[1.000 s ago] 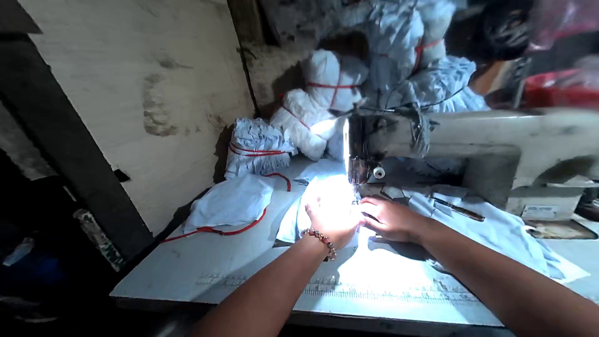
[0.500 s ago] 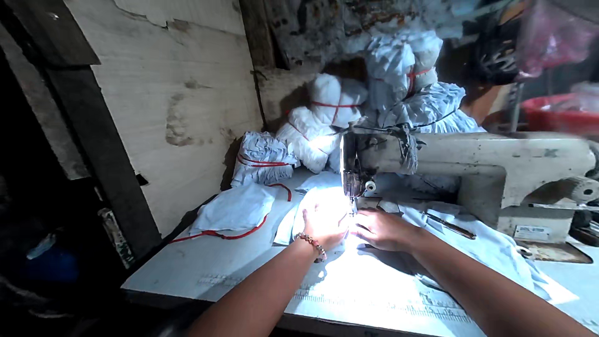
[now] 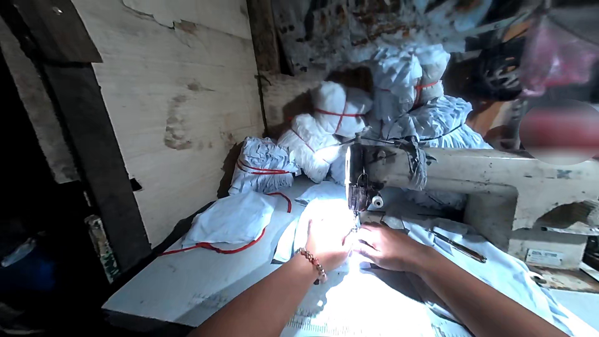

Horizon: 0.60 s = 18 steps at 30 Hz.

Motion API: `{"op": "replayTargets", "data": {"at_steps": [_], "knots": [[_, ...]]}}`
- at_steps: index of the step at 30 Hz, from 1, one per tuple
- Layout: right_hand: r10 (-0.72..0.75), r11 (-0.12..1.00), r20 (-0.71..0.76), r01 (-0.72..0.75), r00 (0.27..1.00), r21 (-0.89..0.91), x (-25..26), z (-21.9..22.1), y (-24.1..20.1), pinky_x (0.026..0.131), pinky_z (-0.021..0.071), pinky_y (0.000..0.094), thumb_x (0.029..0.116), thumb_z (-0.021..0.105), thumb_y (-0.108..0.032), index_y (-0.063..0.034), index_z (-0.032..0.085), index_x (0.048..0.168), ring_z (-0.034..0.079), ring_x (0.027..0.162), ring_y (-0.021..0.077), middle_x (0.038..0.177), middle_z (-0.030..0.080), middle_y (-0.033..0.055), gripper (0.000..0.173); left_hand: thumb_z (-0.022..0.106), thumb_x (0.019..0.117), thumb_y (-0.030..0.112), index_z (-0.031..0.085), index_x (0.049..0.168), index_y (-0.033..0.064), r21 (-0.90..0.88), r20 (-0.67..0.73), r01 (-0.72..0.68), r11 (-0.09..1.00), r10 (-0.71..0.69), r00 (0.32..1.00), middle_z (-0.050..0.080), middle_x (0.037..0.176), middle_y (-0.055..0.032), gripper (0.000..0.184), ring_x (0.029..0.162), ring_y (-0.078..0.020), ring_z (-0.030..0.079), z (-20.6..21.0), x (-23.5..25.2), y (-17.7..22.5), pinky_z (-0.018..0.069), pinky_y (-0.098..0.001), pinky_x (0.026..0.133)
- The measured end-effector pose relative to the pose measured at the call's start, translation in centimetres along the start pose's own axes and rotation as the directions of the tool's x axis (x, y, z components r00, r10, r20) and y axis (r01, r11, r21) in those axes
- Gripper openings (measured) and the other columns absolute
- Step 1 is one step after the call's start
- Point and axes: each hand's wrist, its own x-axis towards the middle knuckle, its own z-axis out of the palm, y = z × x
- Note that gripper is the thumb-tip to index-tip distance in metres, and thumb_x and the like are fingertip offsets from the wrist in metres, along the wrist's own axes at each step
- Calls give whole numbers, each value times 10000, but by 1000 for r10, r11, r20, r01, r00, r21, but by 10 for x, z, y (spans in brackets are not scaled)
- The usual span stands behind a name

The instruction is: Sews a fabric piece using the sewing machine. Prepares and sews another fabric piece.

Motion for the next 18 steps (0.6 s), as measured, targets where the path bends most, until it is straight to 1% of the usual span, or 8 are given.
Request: {"op": "replayTargets", "data": {"at_steps": [3, 6, 7, 9, 12, 15, 16, 18], "knots": [[-5, 1000, -5, 5, 1000, -12, 1, 0, -1, 1096, 411, 527, 1085, 376, -467, 4, 642, 1239, 561, 1268, 365, 1280, 623, 218, 563, 338, 1084, 436, 619, 1391, 160, 5, -35, -63, 998, 63, 997, 645, 1360, -102, 499, 1358, -307, 520, 5, 4, -6, 187, -660, 1195], [8, 1000, 7, -7, 1000, -15, 0, 0, -2, 1097, 410, 525, 1083, 382, -475, 0, 644, 1240, 556, 1274, 365, 1293, 616, 218, 565, 413, 1083, 384, 613, 1398, 117, -28, 11, -111, 993, 111, 994, 639, 1365, -136, 458, 1342, -322, 531, 2, 0, -7, 208, -628, 1196], [18, 1000, 8, -18, 1000, -8, 0, -1, -3, 1090, 417, 528, 1082, 388, -475, -8, 646, 1245, 558, 1271, 364, 1295, 615, 215, 558, 423, 1086, 358, 643, 1353, 104, -35, -30, -153, 988, 151, 988, 674, 1302, -146, 429, 1284, -328, 584, 4, -2, -9, 299, -631, 1155], [24, 1000, -7, -24, 1000, 16, -1, -2, -4, 1077, 431, 536, 1075, 418, -463, -17, 653, 1266, 567, 1258, 366, 1294, 618, 216, 539, 452, 1071, 304, 722, 1212, 114, 11, -204, -258, 966, 255, 945, 743, 1106, -142, 359, 1094, -335, 695, 11, -8, -12, 510, -607, 945], [12, 1000, 2, -12, 1000, 29, 0, -3, -1, 1094, 415, 531, 1062, 447, -455, -5, 651, 1268, 557, 1269, 375, 1303, 613, 223, 535, 458, 1063, 239, 751, 1139, 93, 128, -344, -290, 949, 316, 884, 741, 896, -166, 336, 861, -380, 731, 9, -24, -7, 548, -589, 699], [31, 999, 34, -33, 999, 37, 2, -7, 1, 1114, 397, 526, 1077, 428, -415, 7, 645, 1269, 537, 1298, 370, 1338, 594, 224, 512, 550, 980, 248, 793, 916, 124, 242, -670, -302, 922, 384, 635, 690, 677, -100, 280, 627, -302, 707, 13, -28, -12, 539, -499, 515], [25, 998, 27, -26, 999, 53, 2, -7, 2, 1116, 394, 523, 1080, 434, -392, 13, 651, 1259, 541, 1295, 367, 1333, 600, 224, 494, 589, 945, 243, 792, 886, 128, 235, -730, -338, 912, 395, 558, 702, 694, -80, 241, 631, -268, 710, 9, -28, -14, 551, -471, 519], [26, 997, 25, -28, 999, 77, 2, -7, 2, 1098, 409, 524, 1079, 453, -362, 21, 660, 1233, 565, 1260, 360, 1297, 616, 223, 462, 636, 931, 198, 786, 965, 95, 123, -702, -561, 819, 471, 534, 761, 878, -64, 185, 796, -198, 746, -4, -44, -19, 599, -392, 679]]}}
